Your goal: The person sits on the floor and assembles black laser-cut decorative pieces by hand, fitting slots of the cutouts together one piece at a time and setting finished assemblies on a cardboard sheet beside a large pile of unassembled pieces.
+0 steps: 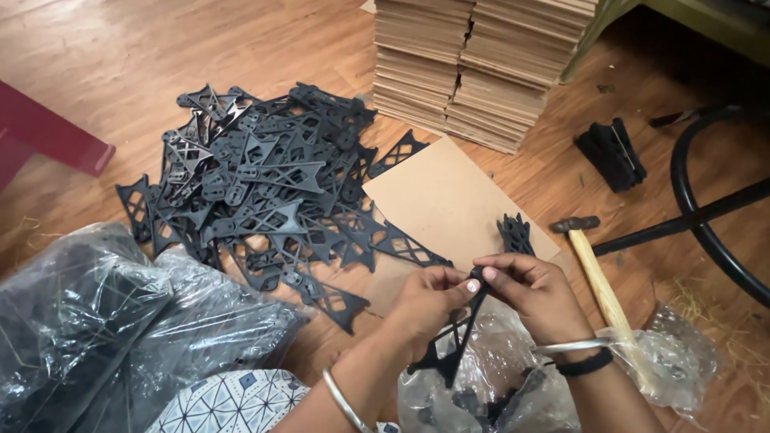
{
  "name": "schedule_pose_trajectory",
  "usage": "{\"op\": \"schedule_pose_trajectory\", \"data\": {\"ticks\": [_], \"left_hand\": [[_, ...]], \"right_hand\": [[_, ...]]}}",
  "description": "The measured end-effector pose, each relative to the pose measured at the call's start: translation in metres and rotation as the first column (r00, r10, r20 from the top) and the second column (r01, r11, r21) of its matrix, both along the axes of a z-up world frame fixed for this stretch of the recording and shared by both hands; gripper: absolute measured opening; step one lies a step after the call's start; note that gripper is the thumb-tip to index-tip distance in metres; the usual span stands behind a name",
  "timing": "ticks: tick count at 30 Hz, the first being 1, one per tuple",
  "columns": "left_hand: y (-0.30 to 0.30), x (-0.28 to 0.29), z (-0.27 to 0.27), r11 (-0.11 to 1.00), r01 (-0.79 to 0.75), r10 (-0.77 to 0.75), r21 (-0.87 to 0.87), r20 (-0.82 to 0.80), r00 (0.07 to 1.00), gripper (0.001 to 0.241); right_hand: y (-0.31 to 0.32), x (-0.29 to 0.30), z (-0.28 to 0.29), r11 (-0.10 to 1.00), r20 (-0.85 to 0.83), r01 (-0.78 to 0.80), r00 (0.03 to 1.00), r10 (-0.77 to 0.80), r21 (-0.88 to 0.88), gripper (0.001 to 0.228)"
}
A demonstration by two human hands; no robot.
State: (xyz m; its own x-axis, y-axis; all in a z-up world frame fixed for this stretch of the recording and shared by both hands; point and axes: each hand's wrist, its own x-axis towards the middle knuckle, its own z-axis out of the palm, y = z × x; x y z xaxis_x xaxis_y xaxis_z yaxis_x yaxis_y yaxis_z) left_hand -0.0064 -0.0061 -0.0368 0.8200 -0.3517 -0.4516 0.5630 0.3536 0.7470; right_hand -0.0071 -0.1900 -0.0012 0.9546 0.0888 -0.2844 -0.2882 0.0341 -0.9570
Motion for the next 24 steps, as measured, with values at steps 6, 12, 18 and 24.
{"op": "schedule_pose_trajectory", "data": {"ticks": [6, 12, 18, 24], "left_hand": [[-0.015, -0.011, 0.011, 0.984, -0.178, 0.178, 0.005, -0.001, 0.984, 0.010], [-0.018, -0.015, 0.019, 0.979, -0.194, 0.193, 0.064, 0.028, 0.981, 0.010], [-0.013, -0.011, 0.009, 0.985, -0.168, 0.169, 0.049, -0.021, 0.985, 0.010], [0.002, -0.003, 0.014, 0.997, 0.021, -0.015, -0.073, 0.074, 0.997, 0.009]], "right_hand": [[0.016, -0.004, 0.004, 0.987, 0.036, 0.157, 0.987, -0.156, -0.037, 0.023], [0.040, -0.020, 0.035, 0.888, 0.174, 0.311, 0.948, -0.266, -0.338, 0.017], [0.044, -0.018, 0.043, 0.788, 0.179, 0.322, 0.947, -0.268, -0.524, 0.017], [0.001, -0.004, 0.026, 0.987, -0.181, 0.085, 0.982, -0.060, 0.138, 0.024]]}}
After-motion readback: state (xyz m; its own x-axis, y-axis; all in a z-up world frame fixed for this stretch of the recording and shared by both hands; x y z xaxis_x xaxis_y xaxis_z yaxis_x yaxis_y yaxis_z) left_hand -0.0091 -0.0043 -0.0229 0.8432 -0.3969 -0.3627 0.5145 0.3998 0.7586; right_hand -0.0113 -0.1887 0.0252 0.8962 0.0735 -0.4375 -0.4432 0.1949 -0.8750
